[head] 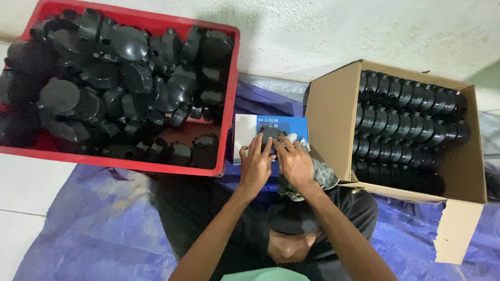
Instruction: Sorting and cleaning plastic castor wheel components into a cardboard box.
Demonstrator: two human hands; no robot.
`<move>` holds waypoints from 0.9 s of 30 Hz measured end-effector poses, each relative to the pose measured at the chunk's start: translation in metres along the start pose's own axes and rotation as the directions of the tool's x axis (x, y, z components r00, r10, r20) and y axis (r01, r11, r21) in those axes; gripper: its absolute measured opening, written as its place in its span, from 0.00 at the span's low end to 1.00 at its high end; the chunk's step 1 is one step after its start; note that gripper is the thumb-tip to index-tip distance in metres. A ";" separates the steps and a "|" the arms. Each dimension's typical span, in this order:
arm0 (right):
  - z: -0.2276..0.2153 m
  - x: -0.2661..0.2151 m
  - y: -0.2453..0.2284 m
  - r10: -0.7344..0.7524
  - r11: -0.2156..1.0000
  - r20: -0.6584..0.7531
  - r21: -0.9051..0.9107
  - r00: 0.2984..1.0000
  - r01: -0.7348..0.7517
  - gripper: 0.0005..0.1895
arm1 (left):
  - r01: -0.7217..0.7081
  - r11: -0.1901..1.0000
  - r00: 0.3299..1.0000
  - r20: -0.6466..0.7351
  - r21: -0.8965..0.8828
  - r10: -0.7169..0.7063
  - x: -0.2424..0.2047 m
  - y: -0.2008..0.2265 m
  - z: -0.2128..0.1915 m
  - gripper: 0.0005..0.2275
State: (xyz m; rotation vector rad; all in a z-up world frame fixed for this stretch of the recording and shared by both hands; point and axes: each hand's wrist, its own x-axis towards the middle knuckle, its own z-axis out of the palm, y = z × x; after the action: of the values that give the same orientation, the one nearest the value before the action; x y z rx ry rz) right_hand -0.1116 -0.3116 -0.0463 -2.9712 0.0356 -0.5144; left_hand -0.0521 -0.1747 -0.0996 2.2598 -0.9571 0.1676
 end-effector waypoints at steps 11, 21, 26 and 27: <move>-0.007 0.032 0.032 0.328 0.907 0.185 0.212 0.926 -0.363 0.12 | -0.034 0.995 0.999 -0.010 0.097 0.035 0.000 -0.003 0.006 0.24; -0.017 0.006 -0.006 0.366 0.919 0.106 0.117 0.925 -0.377 0.16 | -0.050 0.997 0.998 0.034 0.059 0.048 0.005 -0.006 -0.008 0.24; 0.004 0.011 -0.010 0.071 0.997 0.026 -0.008 0.997 -0.071 0.21 | -0.063 0.995 0.998 0.024 0.073 0.061 0.005 -0.011 -0.006 0.25; 0.005 0.012 -0.007 0.072 0.997 0.037 -0.025 0.997 -0.071 0.20 | -0.065 0.996 0.997 0.040 0.060 0.063 0.005 -0.010 -0.007 0.26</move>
State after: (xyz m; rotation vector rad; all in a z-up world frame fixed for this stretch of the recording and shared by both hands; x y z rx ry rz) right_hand -0.0985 -0.3043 -0.0461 -2.9894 0.1447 -0.4519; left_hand -0.0410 -0.1688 -0.0977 2.2965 -1.0585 0.1851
